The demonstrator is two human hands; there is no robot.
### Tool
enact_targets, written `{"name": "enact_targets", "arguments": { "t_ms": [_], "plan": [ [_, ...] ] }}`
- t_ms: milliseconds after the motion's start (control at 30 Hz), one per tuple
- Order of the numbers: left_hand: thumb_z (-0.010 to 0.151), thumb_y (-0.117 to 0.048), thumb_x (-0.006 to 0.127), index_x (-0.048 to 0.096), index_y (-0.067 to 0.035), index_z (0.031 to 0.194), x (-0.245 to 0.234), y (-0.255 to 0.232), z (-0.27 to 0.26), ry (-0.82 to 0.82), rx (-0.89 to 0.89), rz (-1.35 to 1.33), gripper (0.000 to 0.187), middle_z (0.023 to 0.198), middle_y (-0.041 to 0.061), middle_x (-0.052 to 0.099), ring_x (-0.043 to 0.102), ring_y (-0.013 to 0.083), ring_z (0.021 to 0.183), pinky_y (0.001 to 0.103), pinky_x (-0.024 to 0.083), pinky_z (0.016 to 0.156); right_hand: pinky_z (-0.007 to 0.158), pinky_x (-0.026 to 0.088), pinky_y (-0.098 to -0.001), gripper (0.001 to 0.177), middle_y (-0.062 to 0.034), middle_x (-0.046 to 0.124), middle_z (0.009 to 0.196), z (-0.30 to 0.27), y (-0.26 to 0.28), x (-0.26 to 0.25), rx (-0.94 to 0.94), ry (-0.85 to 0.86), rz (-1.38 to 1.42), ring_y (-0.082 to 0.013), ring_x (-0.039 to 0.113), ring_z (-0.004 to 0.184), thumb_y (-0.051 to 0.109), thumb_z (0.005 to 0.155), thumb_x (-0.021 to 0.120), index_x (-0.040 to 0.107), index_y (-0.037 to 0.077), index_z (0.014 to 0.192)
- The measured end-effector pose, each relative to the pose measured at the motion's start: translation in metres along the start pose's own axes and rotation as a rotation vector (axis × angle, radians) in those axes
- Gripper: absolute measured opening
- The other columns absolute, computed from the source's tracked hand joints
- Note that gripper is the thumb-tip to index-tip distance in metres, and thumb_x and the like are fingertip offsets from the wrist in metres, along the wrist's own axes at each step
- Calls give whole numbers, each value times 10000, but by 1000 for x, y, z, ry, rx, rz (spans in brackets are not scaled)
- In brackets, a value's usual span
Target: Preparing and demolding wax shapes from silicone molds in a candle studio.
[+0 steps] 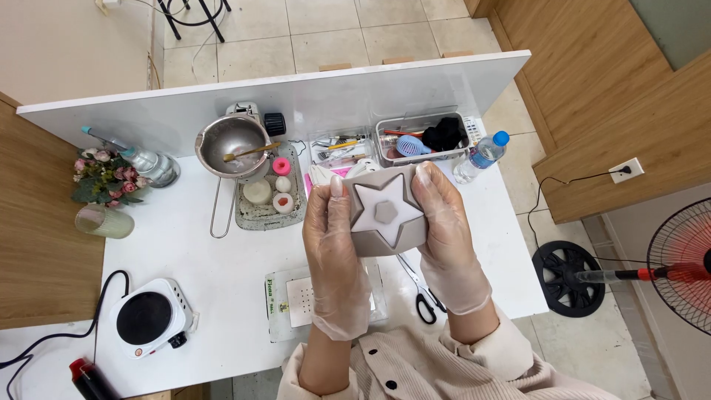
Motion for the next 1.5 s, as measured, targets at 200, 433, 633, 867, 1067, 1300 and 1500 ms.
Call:
{"name": "enact_targets", "arguments": {
  "t_ms": [200,433,633,867,1067,1300,1500],
  "plan": [
    [1086,-239,526,631,-63,1009,-8,6,3,33,-78,-88,219,930,22,687,636,89,866,266,534,794,925,547,-281,269,-52,717,1098,7,-18,-17,-6,-3,45,-120,676,1020,263,1082,564,646,38,1203],
    [1120,-213,539,624,-39,1123,-23,40,16,77,-31,-240,194,1048,44,670,639,95,965,287,540,883,883,561,-284,280,-55,722,1086,14,-28,-13,-17,-43,76,-123,684,982,292,1056,599,652,55,1195],
    [1089,-230,531,606,-40,1169,-24,52,20,28,-94,-286,220,1072,50,668,649,108,969,280,565,838,826,546,-260,211,-33,695,1026,17,-46,-23,-79,-54,74,-86,649,919,284,1056,628,640,73,1067],
    [1103,-194,524,566,-40,1150,-20,54,13,47,-104,-323,167,1064,45,658,644,96,981,269,571,855,844,547,-257,181,-25,670,1022,12,-31,-14,-213,-64,-59,-72,626,928,201,1051,672,542,98,979],
    [1081,-194,540,564,-38,1181,-14,46,12,60,-98,-283,186,1063,50,662,655,99,948,274,575,819,902,563,-277,125,-45,667,1099,12,-30,-9,-179,-38,-11,-101,646,1000,175,1049,642,568,77,1071],
    [1053,-122,597,515,-33,1261,-20,50,13,99,-37,-251,241,1108,70,672,661,112,996,269,570,850,965,562,-296,223,-67,645,1202,10,-17,-2,-129,9,15,-142,654,1092,111,1055,592,592,49,1270],
    [1060,-98,599,496,-12,1269,-21,55,16,145,-46,-279,249,1136,87,671,662,129,1031,282,572,890,974,562,-289,278,-73,638,1248,6,-9,-2,-99,26,10,-146,655,1128,52,1037,587,575,25,1313]
  ]
}}
Point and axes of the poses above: each hand's wrist, its own z-axis towards the middle knuckle, its own x-axis out of the palm, y = z × x, the point moved 2 cm from there along z, towards the middle knuckle
